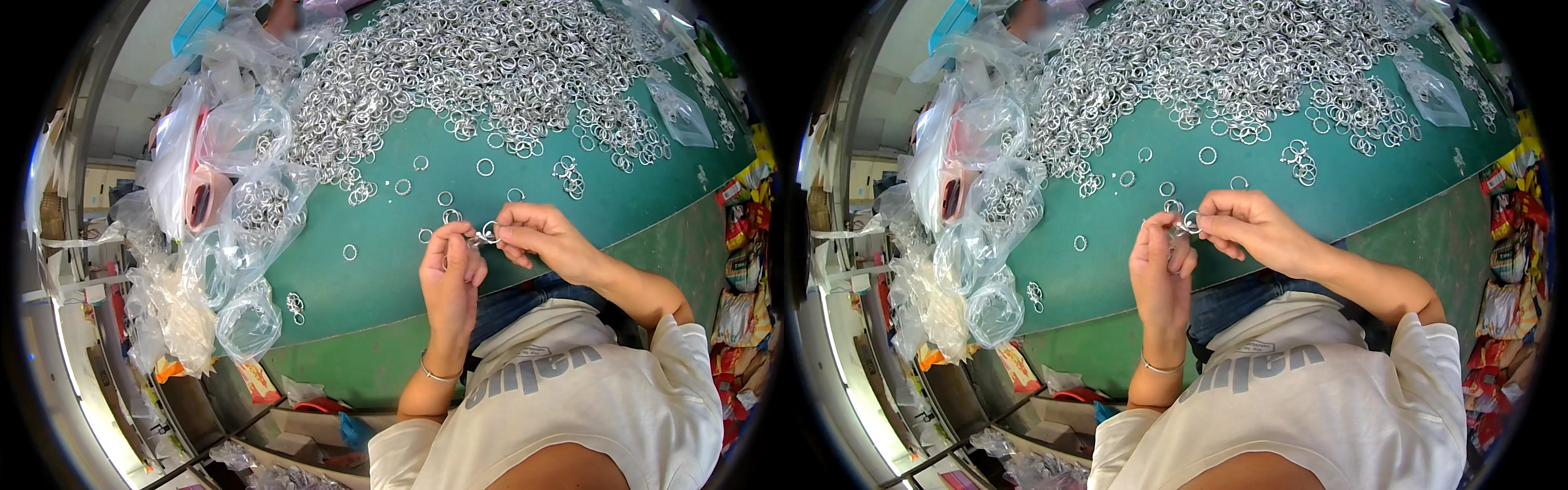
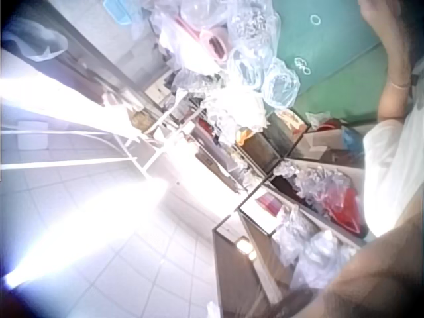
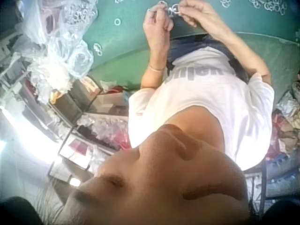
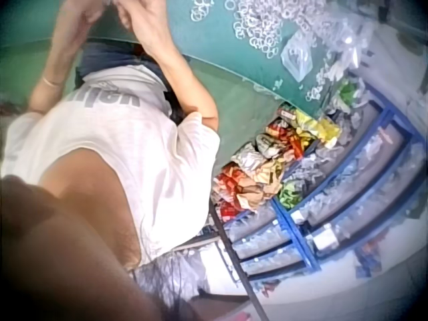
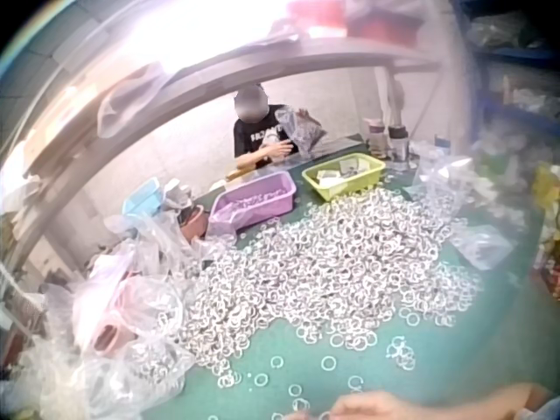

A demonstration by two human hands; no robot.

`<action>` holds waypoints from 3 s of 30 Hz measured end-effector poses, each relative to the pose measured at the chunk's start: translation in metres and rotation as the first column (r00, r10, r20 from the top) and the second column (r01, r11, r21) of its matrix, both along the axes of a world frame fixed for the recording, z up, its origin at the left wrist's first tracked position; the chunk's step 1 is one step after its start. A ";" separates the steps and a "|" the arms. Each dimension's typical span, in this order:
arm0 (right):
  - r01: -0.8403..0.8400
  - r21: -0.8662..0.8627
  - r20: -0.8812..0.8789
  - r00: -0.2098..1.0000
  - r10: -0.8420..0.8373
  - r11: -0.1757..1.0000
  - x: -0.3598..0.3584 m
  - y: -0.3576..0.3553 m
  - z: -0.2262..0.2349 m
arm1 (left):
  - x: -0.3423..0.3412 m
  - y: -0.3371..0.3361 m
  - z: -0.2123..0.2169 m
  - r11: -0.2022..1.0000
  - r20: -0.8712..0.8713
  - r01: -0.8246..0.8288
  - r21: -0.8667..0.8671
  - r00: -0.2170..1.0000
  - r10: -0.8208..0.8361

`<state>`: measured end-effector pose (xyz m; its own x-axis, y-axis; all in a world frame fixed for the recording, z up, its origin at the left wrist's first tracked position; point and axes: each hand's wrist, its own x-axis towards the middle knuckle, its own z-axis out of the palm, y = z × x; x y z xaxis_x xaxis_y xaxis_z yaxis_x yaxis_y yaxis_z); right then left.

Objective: The person sorts small silver metal rings by hand on a green table and places a portion of them into a yellow basket.

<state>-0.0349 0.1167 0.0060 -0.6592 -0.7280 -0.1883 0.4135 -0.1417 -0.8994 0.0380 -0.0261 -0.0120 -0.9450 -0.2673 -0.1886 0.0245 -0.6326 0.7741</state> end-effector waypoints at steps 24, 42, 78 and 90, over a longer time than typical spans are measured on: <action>0.116 0.253 -0.680 0.727 0.091 0.961 0.006 -0.003 0.012 | 0.005 -0.010 0.013 0.610 -0.083 -0.006 -0.792 0.992 -0.098; 0.063 0.240 -0.713 0.689 0.132 0.969 0.005 -0.005 0.009 | 0.012 0.001 0.015 0.773 0.003 -0.006 -0.634 1.000 0.010; -0.017 0.186 -0.166 0.985 0.049 0.982 -0.015 0.005 0.017 | -0.002 -0.026 0.000 0.864 0.189 0.097 -0.494 0.982 -0.002; 0.116 -0.110 0.471 0.880 -0.051 0.987 -0.020 0.005 -0.007 | -0.020 -0.059 -0.013 0.390 -0.118 -0.216 -0.895 0.959 0.259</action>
